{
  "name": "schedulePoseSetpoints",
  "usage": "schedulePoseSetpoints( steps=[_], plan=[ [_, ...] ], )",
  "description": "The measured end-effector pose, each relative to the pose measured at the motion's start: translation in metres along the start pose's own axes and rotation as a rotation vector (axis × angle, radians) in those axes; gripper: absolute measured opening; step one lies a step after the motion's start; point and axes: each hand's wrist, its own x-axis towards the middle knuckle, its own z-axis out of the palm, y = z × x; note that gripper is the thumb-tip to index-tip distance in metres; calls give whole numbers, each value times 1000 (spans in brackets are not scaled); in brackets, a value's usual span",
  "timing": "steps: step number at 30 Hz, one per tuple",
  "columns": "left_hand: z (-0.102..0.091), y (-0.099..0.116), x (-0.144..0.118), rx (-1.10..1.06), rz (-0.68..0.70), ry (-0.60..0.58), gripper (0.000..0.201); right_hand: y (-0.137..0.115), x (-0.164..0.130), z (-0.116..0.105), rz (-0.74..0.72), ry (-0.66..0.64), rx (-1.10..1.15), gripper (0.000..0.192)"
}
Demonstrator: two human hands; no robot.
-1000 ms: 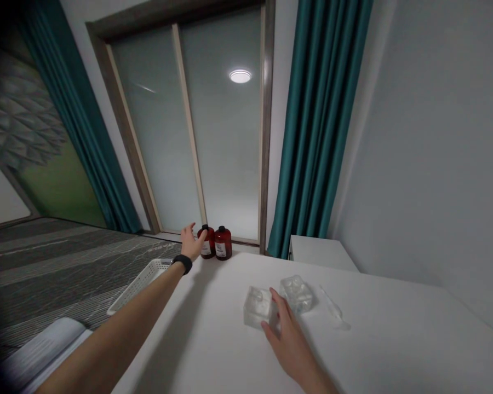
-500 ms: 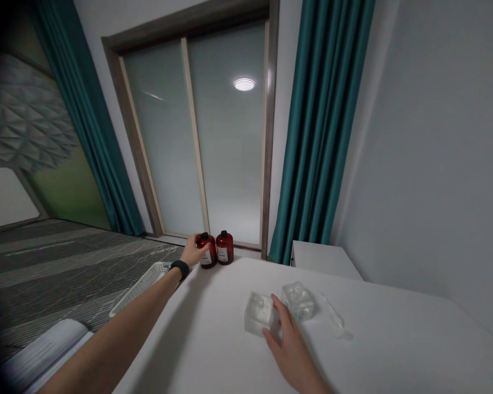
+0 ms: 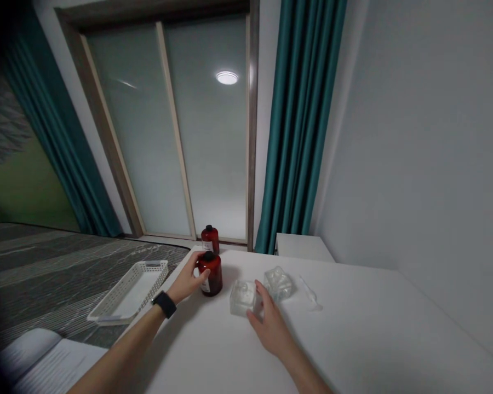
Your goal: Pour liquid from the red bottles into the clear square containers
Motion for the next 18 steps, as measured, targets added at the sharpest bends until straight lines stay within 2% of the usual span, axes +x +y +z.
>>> schedulePoseSetpoints(
  steps=[6,10,14,18],
  plan=[
    [24,-6,-1,-85,-8,19,49,-3,-3,-1,8,-4,3,75],
    [27,-6,-5,-174,-50,-12,58,-12,0,-5,-22,-50,-66,72],
    [28,1,-10,-218,-59,-47,58,-16,6,-9,-63,-68,-94,56],
    [30,9,-17,-203,-40,-97,59,-16,7,-14,-59,-62,-98,56]
  ],
)
